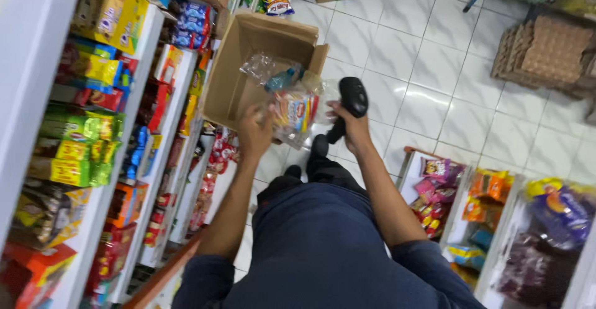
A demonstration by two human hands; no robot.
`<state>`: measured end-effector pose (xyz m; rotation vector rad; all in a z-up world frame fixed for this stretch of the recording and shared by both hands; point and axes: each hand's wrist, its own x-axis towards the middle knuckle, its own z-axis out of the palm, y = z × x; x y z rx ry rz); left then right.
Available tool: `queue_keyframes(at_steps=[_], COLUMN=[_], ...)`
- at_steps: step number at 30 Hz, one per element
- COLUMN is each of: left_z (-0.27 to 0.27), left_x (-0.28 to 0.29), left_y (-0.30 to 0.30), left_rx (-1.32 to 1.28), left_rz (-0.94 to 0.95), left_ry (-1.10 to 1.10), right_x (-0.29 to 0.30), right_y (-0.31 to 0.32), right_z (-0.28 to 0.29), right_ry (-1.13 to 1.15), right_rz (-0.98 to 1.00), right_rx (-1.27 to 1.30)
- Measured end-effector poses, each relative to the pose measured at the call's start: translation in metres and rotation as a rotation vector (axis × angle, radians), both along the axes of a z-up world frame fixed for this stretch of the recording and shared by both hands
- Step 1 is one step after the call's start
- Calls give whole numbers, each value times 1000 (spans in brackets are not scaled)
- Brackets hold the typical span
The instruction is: The person cleans store shelves by spraying a liquid onto a cloth and wiping the shelf surfaces, then uses a handheld scanner to scan barcodes on packaged snacks while placing them into a cardboard box.
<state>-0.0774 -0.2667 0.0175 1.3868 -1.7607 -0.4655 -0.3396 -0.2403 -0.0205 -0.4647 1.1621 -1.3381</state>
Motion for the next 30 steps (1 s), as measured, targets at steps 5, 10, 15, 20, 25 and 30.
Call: queue_keyframes(at_steps=[5,10,15,20,25,30], left_z=[55,47,28,16,-19,-55], left_x=[-24,-37,-33,-21,-15,-8], left_y=[-27,-50,-62,-70,-55,-74], left_rx=[40,235,495,709,496,605], left_rz=[159,157,136,55,-397,102], left_ry=[90,612,1366,1536,1542,1400], right_x=[-15,-22,-19,-18,-8,6], right_y=[-28,-45,-56,-62,-62,-66], right_z=[-32,-55,-62,-55,-54,-45], right_ry=[-405,-499,-647,-758,-706,-472], right_rz=[98,200,291,352,303,248], right_rx=[97,145,156,106,174,134])
